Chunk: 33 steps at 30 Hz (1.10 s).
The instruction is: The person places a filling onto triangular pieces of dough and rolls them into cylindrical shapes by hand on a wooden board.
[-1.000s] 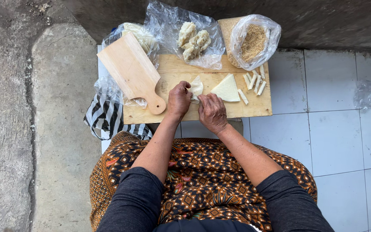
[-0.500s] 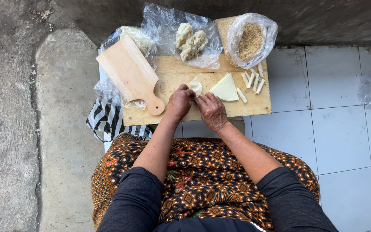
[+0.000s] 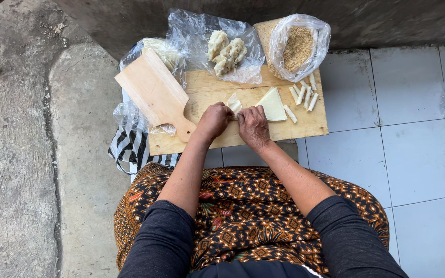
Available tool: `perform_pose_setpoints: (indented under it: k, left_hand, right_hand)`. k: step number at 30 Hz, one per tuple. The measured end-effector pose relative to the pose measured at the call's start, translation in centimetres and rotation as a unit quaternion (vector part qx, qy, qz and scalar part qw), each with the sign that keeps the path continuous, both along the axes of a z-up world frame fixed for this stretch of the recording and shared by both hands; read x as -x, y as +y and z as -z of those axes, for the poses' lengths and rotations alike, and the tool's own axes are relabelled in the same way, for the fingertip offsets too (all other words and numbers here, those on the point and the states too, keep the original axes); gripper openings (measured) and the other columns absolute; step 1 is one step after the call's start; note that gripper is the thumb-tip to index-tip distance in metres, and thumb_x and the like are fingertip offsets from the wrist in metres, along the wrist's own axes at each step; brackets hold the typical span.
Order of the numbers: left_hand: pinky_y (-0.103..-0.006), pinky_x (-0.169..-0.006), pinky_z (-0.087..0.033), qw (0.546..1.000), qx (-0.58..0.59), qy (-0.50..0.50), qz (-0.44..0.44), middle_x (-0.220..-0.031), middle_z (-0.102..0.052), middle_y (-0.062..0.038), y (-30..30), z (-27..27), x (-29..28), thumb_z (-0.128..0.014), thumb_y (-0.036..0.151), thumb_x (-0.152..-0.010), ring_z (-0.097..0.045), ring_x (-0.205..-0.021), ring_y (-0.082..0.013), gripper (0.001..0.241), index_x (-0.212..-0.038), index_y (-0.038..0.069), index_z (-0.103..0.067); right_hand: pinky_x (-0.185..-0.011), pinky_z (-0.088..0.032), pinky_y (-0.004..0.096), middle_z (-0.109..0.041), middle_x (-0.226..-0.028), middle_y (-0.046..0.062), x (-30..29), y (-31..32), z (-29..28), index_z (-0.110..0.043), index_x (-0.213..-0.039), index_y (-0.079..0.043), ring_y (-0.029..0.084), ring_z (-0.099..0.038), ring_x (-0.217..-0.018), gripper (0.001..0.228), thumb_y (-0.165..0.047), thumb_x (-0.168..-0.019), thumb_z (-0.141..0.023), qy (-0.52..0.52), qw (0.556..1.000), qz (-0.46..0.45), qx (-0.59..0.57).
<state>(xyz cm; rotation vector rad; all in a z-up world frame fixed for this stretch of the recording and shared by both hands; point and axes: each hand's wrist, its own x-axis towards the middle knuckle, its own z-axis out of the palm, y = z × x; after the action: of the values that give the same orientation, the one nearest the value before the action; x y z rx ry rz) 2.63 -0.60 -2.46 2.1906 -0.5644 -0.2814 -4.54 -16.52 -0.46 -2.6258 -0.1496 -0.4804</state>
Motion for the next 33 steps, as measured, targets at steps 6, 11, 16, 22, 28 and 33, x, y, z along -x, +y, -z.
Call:
perform_pose_setpoints:
  k: [6, 11, 16, 22, 28, 33]
  left_hand:
    - [-0.044, -0.082, -0.056, 0.998, -0.025, 0.036, -0.046, -0.094, -0.072, -0.016, -0.1, -1.3, -0.4, -0.071, 0.006, -0.084, -0.07, -0.091, -0.0359, 0.01, -0.094, 0.004, -0.072]
    - [-0.0432, -0.086, -0.054, 0.995, -0.087, -0.036, -0.035, -0.099, -0.065, -0.013, 0.3, -3.0, 0.7, -0.073, 0.006, -0.082, -0.064, -0.102, -0.0326, 0.007, -0.089, 0.007, -0.075]
    - [-0.0435, -0.089, -0.054, 0.99, -0.12, -0.067, 0.009, -0.106, -0.062, -0.012, 0.5, -2.8, 1.2, -0.068, 0.007, -0.084, -0.062, -0.108, -0.0306, 0.012, -0.095, 0.005, -0.071]
    - [-0.046, -0.086, -0.055, 0.989, -0.124, -0.075, 0.01, -0.104, -0.065, -0.015, 0.3, -1.0, 0.4, -0.065, 0.004, -0.087, -0.065, -0.103, -0.0345, 0.008, -0.092, 0.005, -0.07]
    - [-0.0491, -0.077, -0.055, 0.991, -0.078, 0.085, -0.067, -0.09, -0.07, -0.018, -0.3, -1.4, -1.3, -0.079, 0.016, -0.078, -0.068, -0.087, -0.0388, 0.016, -0.086, 0.004, -0.07]
    - [-0.0463, -0.078, -0.056, 0.997, -0.019, -0.022, -0.075, -0.095, -0.071, -0.015, -0.2, -2.1, -0.4, -0.07, 0.006, -0.082, -0.068, -0.089, -0.0367, 0.004, -0.085, 0.006, -0.072]
  right_hand:
    - [-0.087, -0.052, 0.041, -0.063, -0.096, 0.011, 0.1, 0.0, -1.3, -0.067, -0.099, -0.003, 0.03, -0.061, -0.095, 0.012, 0.002, -0.089, -0.071, -0.037, 0.998, -0.044, 0.035]
    - [-0.093, -0.055, 0.037, -0.066, -0.107, 0.014, 0.4, -0.4, -2.2, -0.068, -0.11, 0.002, 0.03, -0.063, -0.105, 0.027, 0.006, -0.083, -0.066, -0.032, 0.988, -0.117, 0.097]
    - [-0.09, -0.053, 0.039, -0.063, -0.104, 0.016, 0.2, -0.2, -1.8, -0.066, -0.107, 0.004, 0.031, -0.058, -0.101, 0.017, 0.0, -0.091, -0.069, -0.02, 0.993, -0.109, 0.05]
    - [-0.092, -0.054, 0.039, -0.065, -0.1, 0.014, -1.2, -1.2, 0.5, -0.069, -0.104, 0.001, 0.03, -0.059, -0.101, 0.016, 0.007, -0.09, -0.064, 0.032, 0.994, -0.088, 0.059]
    - [-0.085, -0.051, 0.042, -0.068, -0.086, 0.01, -2.9, -1.9, 1.0, -0.071, -0.087, -0.005, 0.028, -0.062, -0.089, 0.01, -0.011, -0.085, -0.079, 0.118, 0.992, -0.025, -0.027]
    - [-0.085, -0.052, 0.041, -0.07, -0.089, 0.007, -2.5, -1.2, -0.2, -0.07, -0.09, -0.005, 0.027, -0.062, -0.091, 0.009, -0.006, -0.083, -0.076, 0.069, 0.997, -0.021, -0.026]
